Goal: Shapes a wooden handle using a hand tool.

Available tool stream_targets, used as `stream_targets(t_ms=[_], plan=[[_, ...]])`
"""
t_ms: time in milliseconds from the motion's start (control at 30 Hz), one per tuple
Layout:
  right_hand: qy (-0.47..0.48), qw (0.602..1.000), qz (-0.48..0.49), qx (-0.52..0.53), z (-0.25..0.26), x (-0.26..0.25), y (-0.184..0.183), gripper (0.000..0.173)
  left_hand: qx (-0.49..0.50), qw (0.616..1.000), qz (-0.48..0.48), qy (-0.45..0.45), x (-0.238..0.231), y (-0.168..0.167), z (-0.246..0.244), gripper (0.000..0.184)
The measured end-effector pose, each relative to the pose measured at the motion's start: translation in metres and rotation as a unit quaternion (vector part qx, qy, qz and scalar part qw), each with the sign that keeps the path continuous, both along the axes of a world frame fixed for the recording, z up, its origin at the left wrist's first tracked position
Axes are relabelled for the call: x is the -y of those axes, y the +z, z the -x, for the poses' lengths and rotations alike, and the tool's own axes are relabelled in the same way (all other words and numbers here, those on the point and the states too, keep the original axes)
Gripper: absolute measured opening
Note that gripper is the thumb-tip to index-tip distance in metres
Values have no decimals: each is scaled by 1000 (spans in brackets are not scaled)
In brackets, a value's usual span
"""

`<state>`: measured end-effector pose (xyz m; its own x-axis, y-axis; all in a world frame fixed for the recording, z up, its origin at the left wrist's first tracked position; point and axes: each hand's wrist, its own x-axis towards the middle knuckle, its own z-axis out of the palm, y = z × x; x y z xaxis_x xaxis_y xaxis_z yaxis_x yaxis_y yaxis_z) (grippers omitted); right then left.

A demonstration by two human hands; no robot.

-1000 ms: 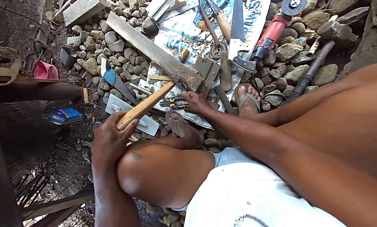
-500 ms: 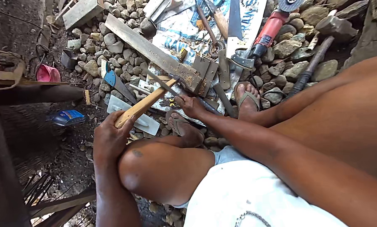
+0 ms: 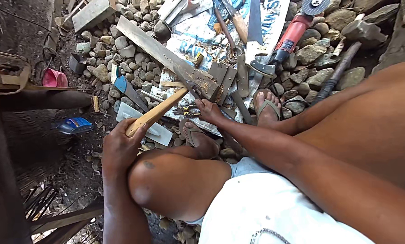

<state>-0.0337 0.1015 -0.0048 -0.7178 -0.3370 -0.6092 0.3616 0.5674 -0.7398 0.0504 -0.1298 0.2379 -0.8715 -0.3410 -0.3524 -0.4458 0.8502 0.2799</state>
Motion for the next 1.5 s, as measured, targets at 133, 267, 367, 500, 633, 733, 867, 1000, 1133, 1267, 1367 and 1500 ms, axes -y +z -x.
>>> stream_targets(t_ms=[133, 267, 367, 500, 633, 733, 867, 1000, 1133, 1267, 1367, 1500], plan=[[11, 999, 28, -35, -5, 1, 5, 63, -2, 1000, -3, 3, 1, -1, 0, 36], [-6, 1000, 21, -11, 1, 2, -5, 65, -28, 996, -78, 32, 3, -2, -3, 40], [-10, 1000, 20, -6, 1, 2, -6, 66, -90, 965, -210, 125, 4, -5, -7, 43], [-3, 1000, 19, -7, 1, 4, -4, 68, -100, 942, -268, 173, 8, -10, -11, 37], [-1, 1000, 21, -2, 2, 4, -7, 68, -70, 936, -300, 173, 10, -11, -13, 35], [3, 1000, 13, 3, 3, 4, -1, 69, -60, 938, -300, 161, 10, -11, -14, 34], [1, 1000, 6, 6, -1, 0, 2, 69, -65, 939, -297, 160, 7, -10, -11, 32], [3, 1000, 7, 7, -2, 0, -5, 68, -60, 945, -277, 165, 3, -7, -7, 31], [-3, 1000, 7, 8, 5, 4, -7, 68, -60, 948, -267, 163, 0, -5, -4, 31], [8, 1000, -18, -5, 7, 6, -10, 69, -59, 952, -255, 160, -4, -3, -4, 31], [5, 999, -37, 6, 6, 8, -8, 70, -55, 956, -245, 152, -8, -1, -4, 32], [2, 999, -53, -6, 7, 8, -2, 71, -56, 963, -227, 138, -15, 4, -2, 34]])
